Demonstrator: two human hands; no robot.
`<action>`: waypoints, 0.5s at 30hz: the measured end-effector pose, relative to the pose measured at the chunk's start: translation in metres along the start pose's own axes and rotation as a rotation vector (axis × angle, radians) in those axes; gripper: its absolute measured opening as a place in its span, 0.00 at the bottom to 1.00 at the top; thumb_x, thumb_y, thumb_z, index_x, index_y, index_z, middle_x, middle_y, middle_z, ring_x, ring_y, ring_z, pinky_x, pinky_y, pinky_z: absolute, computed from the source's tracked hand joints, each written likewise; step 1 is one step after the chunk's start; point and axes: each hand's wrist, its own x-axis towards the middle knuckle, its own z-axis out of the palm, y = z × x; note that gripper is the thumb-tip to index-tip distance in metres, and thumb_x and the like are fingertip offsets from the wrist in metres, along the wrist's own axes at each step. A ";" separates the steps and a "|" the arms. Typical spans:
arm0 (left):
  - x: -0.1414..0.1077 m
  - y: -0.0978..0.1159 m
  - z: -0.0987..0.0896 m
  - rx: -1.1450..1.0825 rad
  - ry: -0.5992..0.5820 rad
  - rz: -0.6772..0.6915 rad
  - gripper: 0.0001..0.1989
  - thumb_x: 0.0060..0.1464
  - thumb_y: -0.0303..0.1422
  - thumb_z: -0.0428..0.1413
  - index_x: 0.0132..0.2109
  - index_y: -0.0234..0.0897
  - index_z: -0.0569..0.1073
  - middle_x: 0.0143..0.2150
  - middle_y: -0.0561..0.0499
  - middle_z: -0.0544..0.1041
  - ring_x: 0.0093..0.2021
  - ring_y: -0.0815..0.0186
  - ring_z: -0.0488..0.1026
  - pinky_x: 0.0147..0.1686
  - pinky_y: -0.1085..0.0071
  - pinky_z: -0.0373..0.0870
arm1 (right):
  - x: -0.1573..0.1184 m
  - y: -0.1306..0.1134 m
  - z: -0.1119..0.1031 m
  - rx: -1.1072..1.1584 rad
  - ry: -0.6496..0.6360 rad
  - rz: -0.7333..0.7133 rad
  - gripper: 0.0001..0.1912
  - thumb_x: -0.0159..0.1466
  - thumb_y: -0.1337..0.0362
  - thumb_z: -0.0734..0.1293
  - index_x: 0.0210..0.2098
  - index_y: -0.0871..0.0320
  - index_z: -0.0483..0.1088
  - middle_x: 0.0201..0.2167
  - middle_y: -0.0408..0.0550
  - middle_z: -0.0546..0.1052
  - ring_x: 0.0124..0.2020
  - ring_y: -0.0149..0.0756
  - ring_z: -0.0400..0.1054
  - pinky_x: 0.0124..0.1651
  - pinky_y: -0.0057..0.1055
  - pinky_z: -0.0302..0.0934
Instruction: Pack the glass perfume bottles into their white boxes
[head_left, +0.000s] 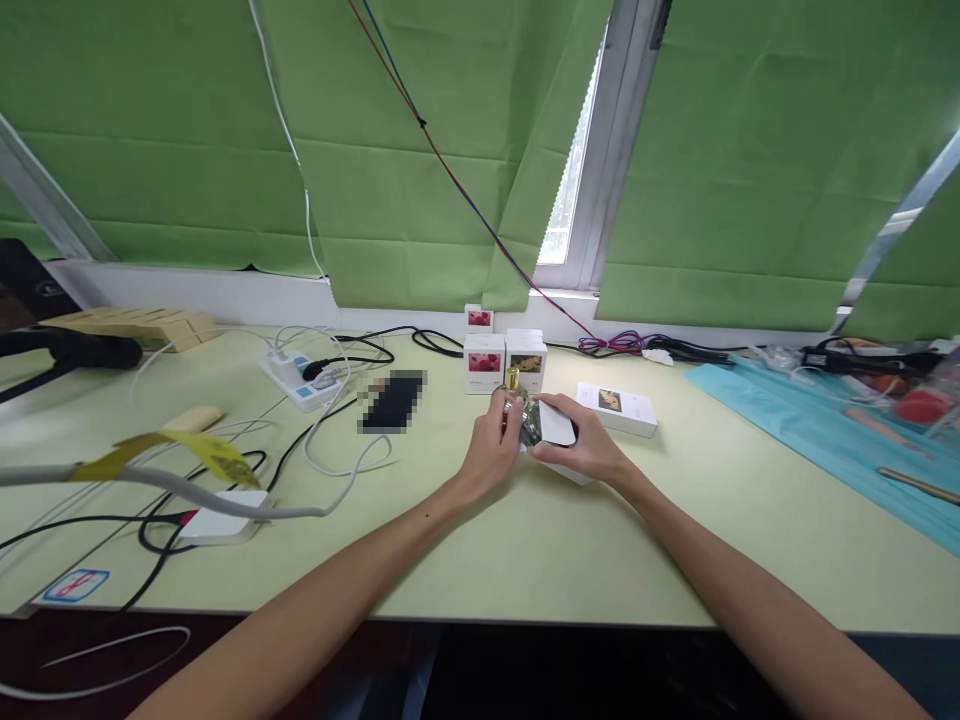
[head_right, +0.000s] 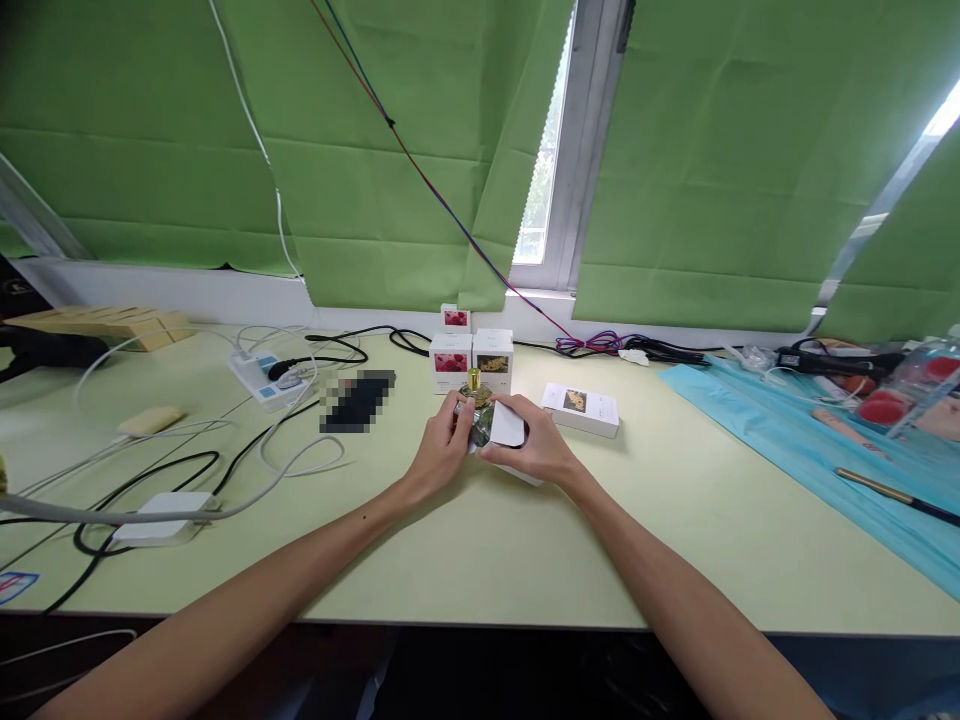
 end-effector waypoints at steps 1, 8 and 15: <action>-0.001 0.001 0.001 -0.008 0.001 -0.002 0.18 0.68 0.49 0.42 0.37 0.41 0.59 0.24 0.58 0.63 0.23 0.70 0.60 0.27 0.73 0.56 | 0.000 0.000 0.000 0.003 0.002 -0.001 0.34 0.54 0.49 0.75 0.56 0.55 0.68 0.48 0.53 0.76 0.45 0.47 0.71 0.47 0.42 0.66; -0.003 0.002 0.005 -0.060 0.028 -0.009 0.17 0.68 0.49 0.42 0.40 0.41 0.60 0.24 0.58 0.63 0.24 0.69 0.62 0.26 0.73 0.56 | 0.000 -0.001 0.002 0.003 0.015 -0.012 0.33 0.54 0.49 0.76 0.55 0.56 0.69 0.49 0.54 0.76 0.47 0.48 0.72 0.49 0.42 0.66; -0.005 0.001 0.004 -0.042 0.025 -0.004 0.17 0.68 0.49 0.42 0.40 0.41 0.60 0.27 0.56 0.65 0.26 0.69 0.63 0.28 0.73 0.58 | 0.000 -0.002 0.003 0.013 0.025 -0.013 0.34 0.54 0.49 0.76 0.56 0.56 0.69 0.49 0.54 0.76 0.47 0.48 0.72 0.49 0.42 0.67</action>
